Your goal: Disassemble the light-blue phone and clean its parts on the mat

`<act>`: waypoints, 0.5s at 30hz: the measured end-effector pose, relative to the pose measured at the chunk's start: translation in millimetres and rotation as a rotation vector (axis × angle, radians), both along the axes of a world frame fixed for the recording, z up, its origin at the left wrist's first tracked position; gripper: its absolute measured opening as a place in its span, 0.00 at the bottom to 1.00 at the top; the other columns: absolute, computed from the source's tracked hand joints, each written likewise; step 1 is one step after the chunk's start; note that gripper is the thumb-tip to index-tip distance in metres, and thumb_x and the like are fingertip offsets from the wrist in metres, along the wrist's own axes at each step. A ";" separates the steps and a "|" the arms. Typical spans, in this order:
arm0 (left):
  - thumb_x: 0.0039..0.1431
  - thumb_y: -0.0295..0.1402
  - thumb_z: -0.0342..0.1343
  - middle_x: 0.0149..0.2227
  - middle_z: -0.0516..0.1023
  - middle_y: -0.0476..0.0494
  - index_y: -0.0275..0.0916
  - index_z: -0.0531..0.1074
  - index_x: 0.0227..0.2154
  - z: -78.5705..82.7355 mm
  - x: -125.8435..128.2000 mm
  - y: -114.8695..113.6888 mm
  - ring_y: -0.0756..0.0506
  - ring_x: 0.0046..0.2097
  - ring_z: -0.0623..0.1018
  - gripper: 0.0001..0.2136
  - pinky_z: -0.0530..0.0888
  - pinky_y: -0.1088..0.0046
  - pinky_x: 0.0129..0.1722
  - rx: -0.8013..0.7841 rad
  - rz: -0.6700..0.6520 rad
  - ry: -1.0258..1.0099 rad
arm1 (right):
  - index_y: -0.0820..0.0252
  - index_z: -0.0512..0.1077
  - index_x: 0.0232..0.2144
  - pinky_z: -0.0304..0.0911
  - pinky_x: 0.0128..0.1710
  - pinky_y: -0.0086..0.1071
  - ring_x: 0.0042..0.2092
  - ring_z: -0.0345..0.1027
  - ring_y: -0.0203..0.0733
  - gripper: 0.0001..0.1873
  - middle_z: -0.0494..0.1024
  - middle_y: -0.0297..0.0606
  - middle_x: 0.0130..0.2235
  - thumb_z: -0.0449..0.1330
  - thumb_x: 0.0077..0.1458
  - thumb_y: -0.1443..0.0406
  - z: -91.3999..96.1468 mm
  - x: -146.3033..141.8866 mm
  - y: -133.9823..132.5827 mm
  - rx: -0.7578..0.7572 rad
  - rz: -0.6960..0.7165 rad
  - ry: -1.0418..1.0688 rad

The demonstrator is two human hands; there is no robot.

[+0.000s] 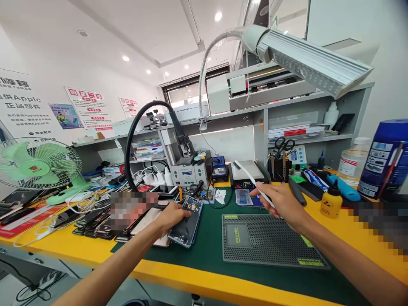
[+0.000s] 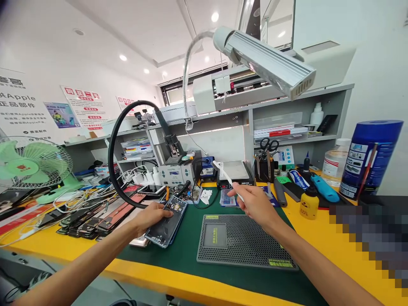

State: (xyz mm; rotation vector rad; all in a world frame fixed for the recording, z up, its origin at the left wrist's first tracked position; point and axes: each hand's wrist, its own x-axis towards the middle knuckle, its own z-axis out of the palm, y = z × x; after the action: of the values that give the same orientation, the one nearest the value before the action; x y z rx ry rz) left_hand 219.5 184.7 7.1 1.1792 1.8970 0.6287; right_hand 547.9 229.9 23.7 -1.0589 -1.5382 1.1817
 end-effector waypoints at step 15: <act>0.66 0.39 0.58 0.53 0.75 0.39 0.38 0.71 0.53 20.2 8.3 1.8 0.41 0.49 0.78 0.16 0.77 0.56 0.48 0.021 -0.232 0.788 | 0.64 0.78 0.35 0.46 0.16 0.28 0.19 0.50 0.32 0.33 0.62 0.29 0.20 0.58 0.56 0.39 -1.4 1.6 0.0 0.005 0.032 -0.022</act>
State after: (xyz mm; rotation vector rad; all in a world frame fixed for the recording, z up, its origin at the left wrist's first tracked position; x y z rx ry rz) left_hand 227.8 186.4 27.2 1.8043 2.3176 0.0347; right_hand 549.4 229.9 22.3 -1.0509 -1.5797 1.1913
